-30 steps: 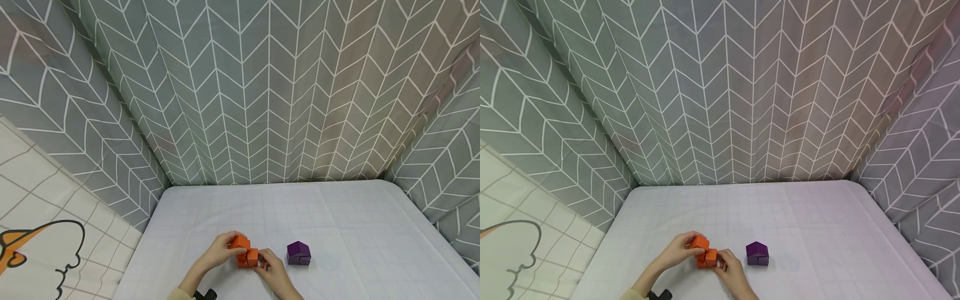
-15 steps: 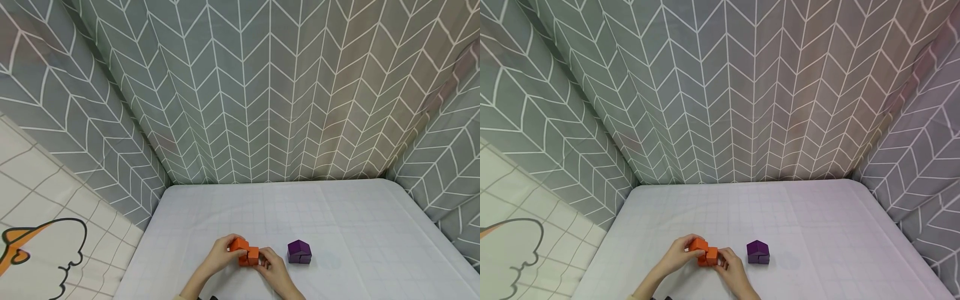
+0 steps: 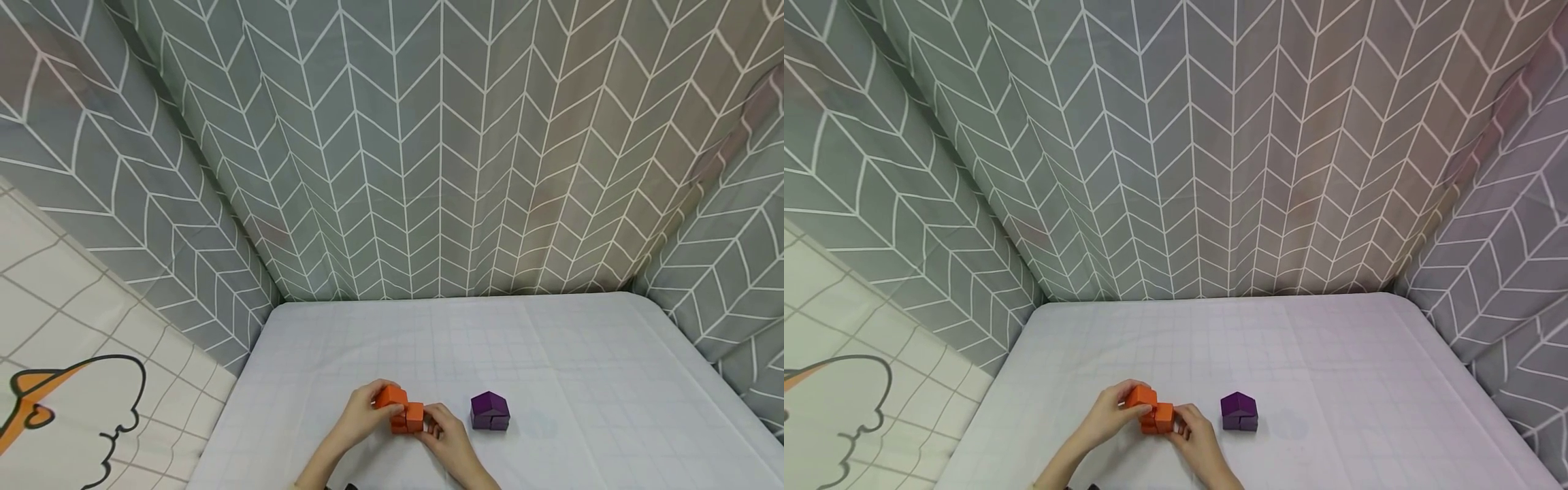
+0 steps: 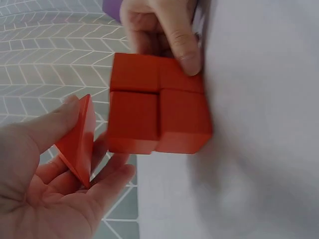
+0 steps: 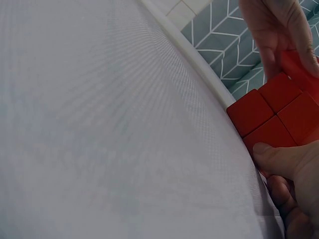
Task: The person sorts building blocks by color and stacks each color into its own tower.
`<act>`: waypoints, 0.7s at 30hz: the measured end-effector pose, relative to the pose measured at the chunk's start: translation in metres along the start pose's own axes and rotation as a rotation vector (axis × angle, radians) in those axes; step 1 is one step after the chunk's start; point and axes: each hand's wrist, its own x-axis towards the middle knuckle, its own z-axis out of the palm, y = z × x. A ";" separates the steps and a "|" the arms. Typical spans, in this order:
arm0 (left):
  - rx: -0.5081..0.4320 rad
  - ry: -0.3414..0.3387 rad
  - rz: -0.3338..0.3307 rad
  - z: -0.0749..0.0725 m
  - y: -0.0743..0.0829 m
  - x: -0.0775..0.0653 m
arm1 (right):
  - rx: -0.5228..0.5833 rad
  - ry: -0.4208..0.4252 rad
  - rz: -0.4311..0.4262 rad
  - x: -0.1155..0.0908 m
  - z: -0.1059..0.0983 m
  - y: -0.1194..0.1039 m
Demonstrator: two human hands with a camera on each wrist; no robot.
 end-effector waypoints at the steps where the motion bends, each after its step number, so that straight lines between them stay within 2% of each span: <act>1: -0.003 0.003 0.007 0.000 0.000 0.002 | -0.003 0.002 -0.002 0.000 0.000 0.000; 5: -0.033 -0.010 0.045 -0.001 0.003 0.008 | -0.008 0.003 -0.010 0.000 0.001 0.001; 8: -0.033 -0.037 0.054 -0.001 0.020 0.005 | -0.006 0.001 -0.013 -0.001 0.001 0.001; 10: -0.024 -0.051 0.074 0.001 0.025 0.003 | -0.003 -0.006 -0.009 -0.001 0.001 0.001; 12: 0.008 -0.058 0.092 0.004 0.024 0.002 | 0.002 -0.016 0.002 -0.001 0.000 0.000; 16: 0.047 -0.065 0.151 0.013 0.001 0.005 | 0.008 -0.039 0.021 0.000 -0.002 0.000; 21: 0.050 -0.087 0.170 0.015 -0.003 0.004 | -0.001 -0.027 0.007 0.000 -0.001 0.001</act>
